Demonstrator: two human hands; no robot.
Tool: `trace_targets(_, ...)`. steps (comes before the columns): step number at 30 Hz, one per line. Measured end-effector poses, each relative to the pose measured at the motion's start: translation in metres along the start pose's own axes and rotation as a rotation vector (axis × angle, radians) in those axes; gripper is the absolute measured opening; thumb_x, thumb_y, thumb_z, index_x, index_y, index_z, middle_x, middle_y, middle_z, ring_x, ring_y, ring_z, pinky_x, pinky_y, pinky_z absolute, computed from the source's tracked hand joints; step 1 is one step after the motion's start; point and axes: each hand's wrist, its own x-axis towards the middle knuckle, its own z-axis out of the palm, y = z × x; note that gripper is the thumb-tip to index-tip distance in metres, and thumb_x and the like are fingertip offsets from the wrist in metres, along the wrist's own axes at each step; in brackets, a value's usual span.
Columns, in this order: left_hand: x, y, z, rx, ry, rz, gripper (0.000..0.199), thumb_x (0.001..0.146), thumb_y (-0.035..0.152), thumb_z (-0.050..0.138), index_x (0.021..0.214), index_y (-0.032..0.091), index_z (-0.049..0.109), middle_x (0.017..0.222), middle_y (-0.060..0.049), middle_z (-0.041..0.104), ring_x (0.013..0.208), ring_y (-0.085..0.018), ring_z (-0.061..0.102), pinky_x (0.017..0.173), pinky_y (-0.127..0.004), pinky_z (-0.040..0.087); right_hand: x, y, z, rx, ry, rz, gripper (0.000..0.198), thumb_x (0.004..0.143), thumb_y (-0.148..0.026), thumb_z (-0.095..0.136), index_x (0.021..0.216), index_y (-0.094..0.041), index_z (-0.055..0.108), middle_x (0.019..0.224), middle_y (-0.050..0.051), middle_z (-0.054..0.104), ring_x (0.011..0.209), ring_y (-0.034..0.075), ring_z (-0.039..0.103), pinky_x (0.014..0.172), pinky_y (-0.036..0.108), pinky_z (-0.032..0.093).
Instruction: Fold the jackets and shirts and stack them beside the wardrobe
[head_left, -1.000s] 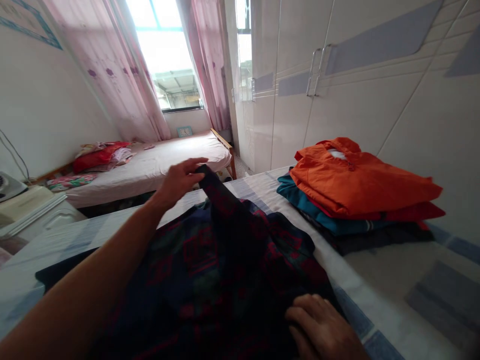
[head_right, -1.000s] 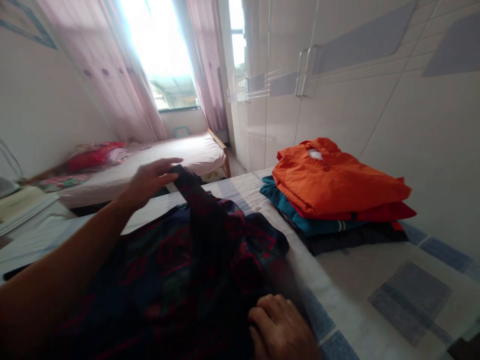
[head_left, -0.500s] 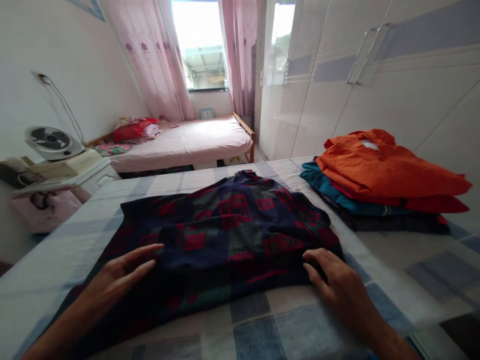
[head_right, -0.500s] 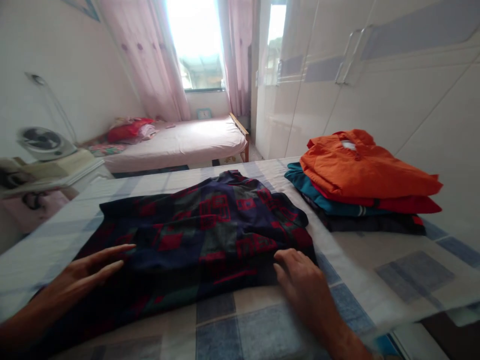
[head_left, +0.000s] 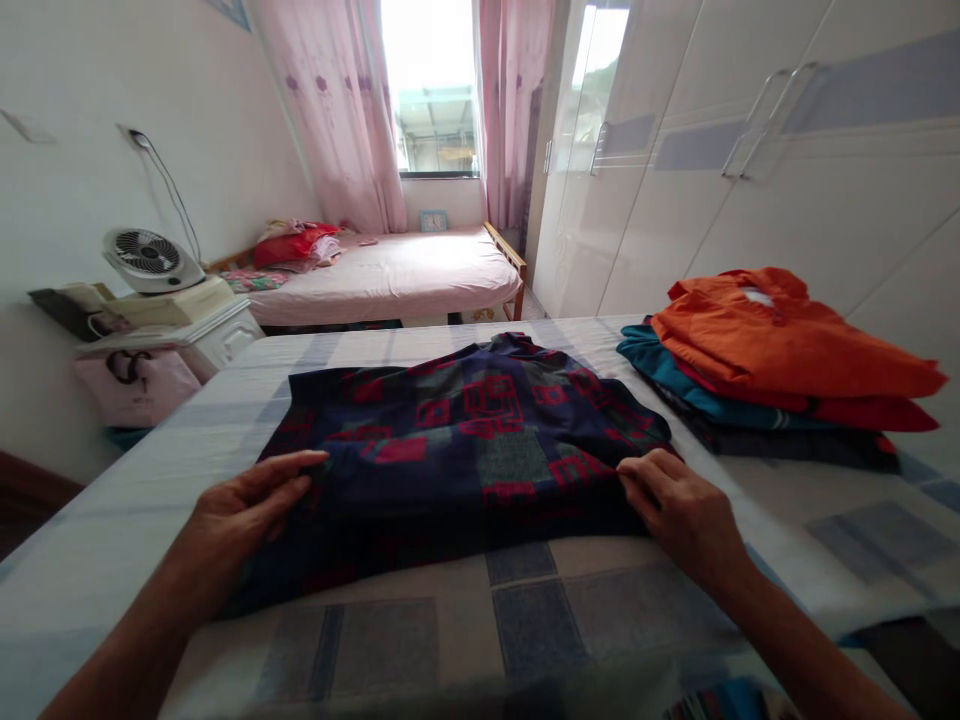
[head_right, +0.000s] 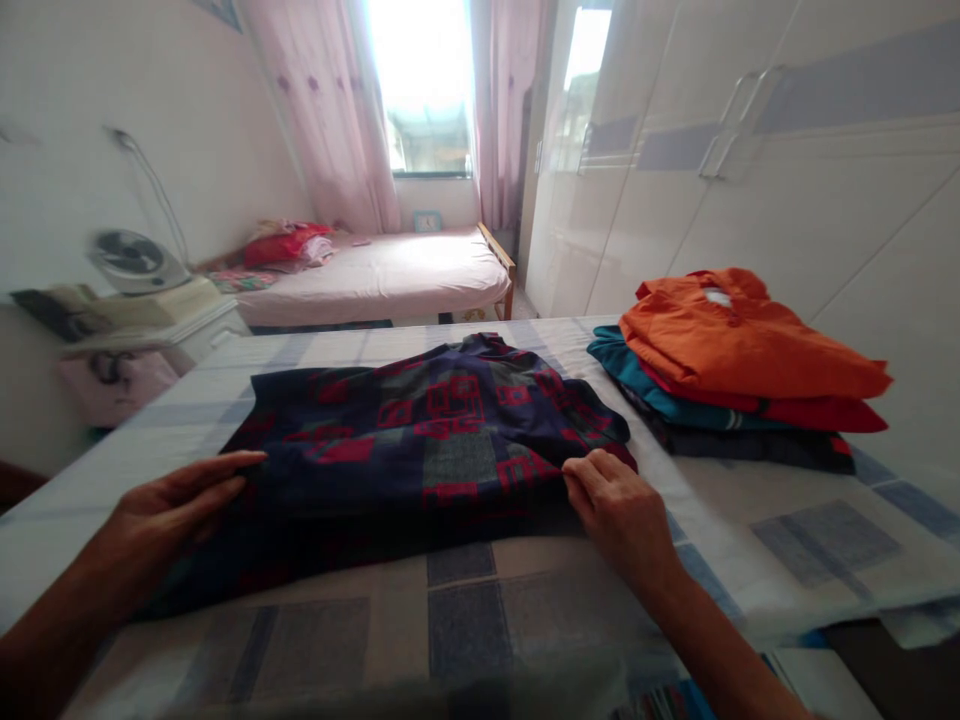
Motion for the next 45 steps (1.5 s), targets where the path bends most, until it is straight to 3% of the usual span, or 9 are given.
trace_targets(6,-0.017,-0.036,-0.003,0.216,-0.059,0.039,0.051,0.068,0.052,0.062,0.107,0.02,0.068,0.052,0.003,0.057,0.045,-0.013,0.048,0.039,-0.022,0.035,-0.01,0.003,0.001,0.026,-0.066,-0.014,0.018,0.091,-0.026,0.043,0.088,-0.02,0.06,0.083,0.004,0.061,0.076,0.017,0.061,0.067,0.029,0.046)
trace_targets(10,-0.012,-0.038,-0.004,0.426,-0.06,0.138,0.042,0.072,0.047,0.055,0.1,0.019,0.07,0.079,-0.004,0.07,0.074,-0.022,0.064,0.066,-0.03,0.05,-0.015,0.007,-0.001,0.027,-0.157,-0.037,0.014,0.088,-0.025,0.047,0.09,-0.02,0.06,0.087,0.005,0.061,0.078,0.019,0.062,0.068,0.031,0.047)
trace_targets(15,-0.005,-0.023,0.013,0.692,0.185,0.547,0.039,0.085,0.043,0.043,0.107,0.021,0.067,0.12,-0.008,0.061,0.113,-0.025,0.055,0.1,-0.04,0.04,0.001,-0.01,-0.011,0.042,-0.052,-0.061,0.028,0.088,-0.029,0.048,0.112,-0.019,0.057,0.112,0.01,0.06,0.102,0.024,0.058,0.089,0.041,0.045)
trace_targets(19,-0.004,-0.029,0.04,0.898,-0.008,0.836,0.045,0.088,0.044,0.044,0.127,0.026,0.055,0.144,-0.006,0.044,0.135,-0.026,0.033,0.109,-0.045,0.03,0.017,-0.036,-0.002,0.092,-0.063,-0.209,0.04,0.09,-0.03,0.047,0.128,-0.02,0.05,0.138,0.011,0.048,0.129,0.026,0.041,0.103,0.045,0.035)
trace_targets(26,0.011,-0.051,0.031,0.952,-0.268,0.625,0.05,0.09,0.051,0.038,0.133,0.029,0.048,0.143,-0.004,0.045,0.132,-0.023,0.04,0.109,-0.043,0.032,0.02,-0.03,0.024,0.249,-0.417,-0.161,0.041,0.091,-0.04,0.043,0.128,-0.023,0.054,0.135,0.008,0.052,0.125,0.023,0.048,0.1,0.043,0.042)
trace_targets(31,0.077,-0.024,-0.005,0.92,-0.09,0.629,0.047,0.089,0.045,0.036,0.122,0.02,0.059,0.137,-0.007,0.051,0.119,-0.024,0.053,0.104,-0.038,0.04,0.082,0.013,0.023,0.28,-0.263,0.045,0.041,0.092,-0.041,0.037,0.121,-0.021,0.057,0.128,0.008,0.057,0.118,0.022,0.053,0.102,0.038,0.039)
trace_targets(37,0.185,-0.023,-0.037,1.128,0.039,0.626,0.051,0.076,0.016,0.039,0.123,0.014,0.058,0.14,-0.013,0.047,0.131,-0.029,0.04,0.108,-0.045,0.032,0.166,0.07,0.086,0.097,-0.27,0.195,0.047,0.087,-0.038,0.038,0.12,-0.011,0.058,0.127,0.016,0.057,0.118,0.027,0.052,0.1,0.037,0.04)
trace_targets(41,0.22,-0.026,-0.047,1.108,0.018,0.557,0.052,0.072,0.019,0.043,0.121,0.018,0.06,0.134,-0.011,0.053,0.127,-0.028,0.045,0.106,-0.044,0.033,0.2,0.086,0.126,0.006,-0.339,0.314,0.054,0.086,-0.046,0.036,0.121,-0.012,0.059,0.129,0.017,0.056,0.12,0.031,0.05,0.097,0.044,0.041)
trace_targets(45,0.233,-0.024,-0.054,1.015,-0.025,0.502,0.04,0.073,0.029,0.046,0.106,0.022,0.067,0.111,-0.006,0.067,0.106,-0.024,0.059,0.096,-0.034,0.042,0.22,0.089,0.137,0.07,-0.434,0.377,0.048,0.081,-0.051,0.045,0.104,-0.017,0.068,0.11,0.013,0.067,0.103,0.032,0.061,0.084,0.041,0.047)
